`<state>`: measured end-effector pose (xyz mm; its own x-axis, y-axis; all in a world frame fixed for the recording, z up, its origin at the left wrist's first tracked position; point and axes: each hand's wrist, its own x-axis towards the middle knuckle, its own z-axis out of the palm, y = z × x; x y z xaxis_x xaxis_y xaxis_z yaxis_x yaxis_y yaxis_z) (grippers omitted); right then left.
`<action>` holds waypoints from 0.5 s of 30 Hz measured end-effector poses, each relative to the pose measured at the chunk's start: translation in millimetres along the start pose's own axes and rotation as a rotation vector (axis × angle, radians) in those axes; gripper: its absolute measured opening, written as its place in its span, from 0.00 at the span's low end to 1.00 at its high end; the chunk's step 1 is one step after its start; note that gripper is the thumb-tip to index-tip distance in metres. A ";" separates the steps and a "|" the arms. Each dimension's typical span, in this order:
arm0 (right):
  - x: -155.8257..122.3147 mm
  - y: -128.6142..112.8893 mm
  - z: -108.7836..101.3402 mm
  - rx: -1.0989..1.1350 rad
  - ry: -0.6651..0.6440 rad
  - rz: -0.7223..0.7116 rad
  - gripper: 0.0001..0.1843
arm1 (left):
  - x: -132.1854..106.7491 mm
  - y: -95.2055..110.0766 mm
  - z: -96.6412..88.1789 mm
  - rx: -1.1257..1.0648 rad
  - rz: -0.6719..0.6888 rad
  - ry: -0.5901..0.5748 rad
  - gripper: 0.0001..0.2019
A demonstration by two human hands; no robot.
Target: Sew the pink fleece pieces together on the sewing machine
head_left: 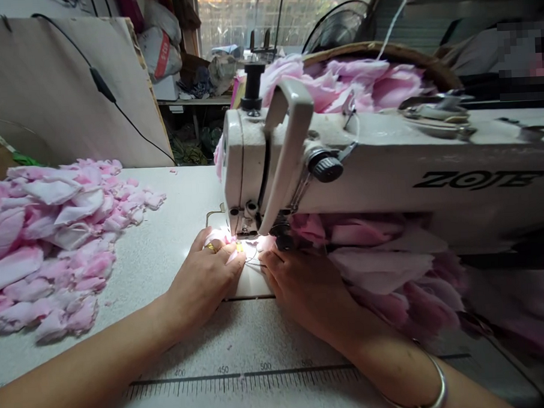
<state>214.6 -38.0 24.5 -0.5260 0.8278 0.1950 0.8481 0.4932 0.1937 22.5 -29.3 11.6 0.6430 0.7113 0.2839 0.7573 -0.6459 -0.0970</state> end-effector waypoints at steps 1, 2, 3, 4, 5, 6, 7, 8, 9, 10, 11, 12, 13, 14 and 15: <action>-0.6 0.0 0.8 0.020 0.003 -0.003 0.07 | -0.3 0.0 0.1 -0.007 0.001 0.003 0.11; -1.2 -0.2 1.4 0.037 0.003 -0.003 0.07 | -0.7 -0.1 0.3 -0.013 0.002 0.006 0.11; -1.7 -0.4 1.9 0.053 0.002 -0.002 0.06 | -1.2 -0.2 0.6 -0.016 0.004 0.009 0.11; -2.2 -0.7 2.1 0.066 0.000 0.000 0.06 | -1.7 -0.4 1.1 -0.018 0.007 0.013 0.11; -2.6 -1.1 2.0 0.082 -0.001 0.000 0.06 | -2.1 -0.8 1.7 -0.019 0.010 0.017 0.11; -2.9 -1.6 1.7 0.099 -0.002 -0.003 0.07 | -2.6 -1.5 2.4 -0.024 0.015 0.023 0.11; -3.2 -2.4 1.3 0.118 -0.003 -0.010 0.07 | -2.9 -2.4 3.1 -0.032 0.016 0.037 0.11; -3.5 -3.4 0.8 0.136 -0.005 -0.023 0.08 | -3.0 -3.6 3.9 -0.049 0.015 0.057 0.11; -3.7 -4.8 0.3 0.152 -0.010 -0.038 0.08 | -3.0 -5.1 4.5 -0.075 0.012 0.081 0.10; -4.0 -6.7 -0.2 0.164 -0.014 -0.054 0.07 | -2.9 -6.8 5.1 -0.107 0.007 0.103 0.10; -4.3 -8.9 -0.4 0.171 -0.018 -0.074 0.08 | -2.7 -8.6 5.6 -0.143 -0.001 0.120 0.09; -4.6 -11.4 -0.4 0.177 -0.018 -0.098 0.10 | -2.5 -10.6 6.1 -0.178 -0.011 0.130 0.08; -4.9 -14.2 0.0 0.184 -0.016 -0.126 0.14 | -2.1 -12.7 6.5 -0.212 -0.018 0.129 0.08; -5.2 -16.9 0.7 0.194 -0.009 -0.155 0.18 | -1.8 -14.7 6.9 -0.241 -0.025 0.119 0.07; -5.4 -19.5 1.7 0.206 0.002 -0.182 0.22 | -1.4 -16.5 7.4 -0.267 -0.034 0.109 0.06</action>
<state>201.0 -51.6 18.0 -0.6707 0.7202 0.1771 0.7348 0.6778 0.0261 9.9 -17.5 5.8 0.5910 0.7091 0.3846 0.7119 -0.6827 0.1647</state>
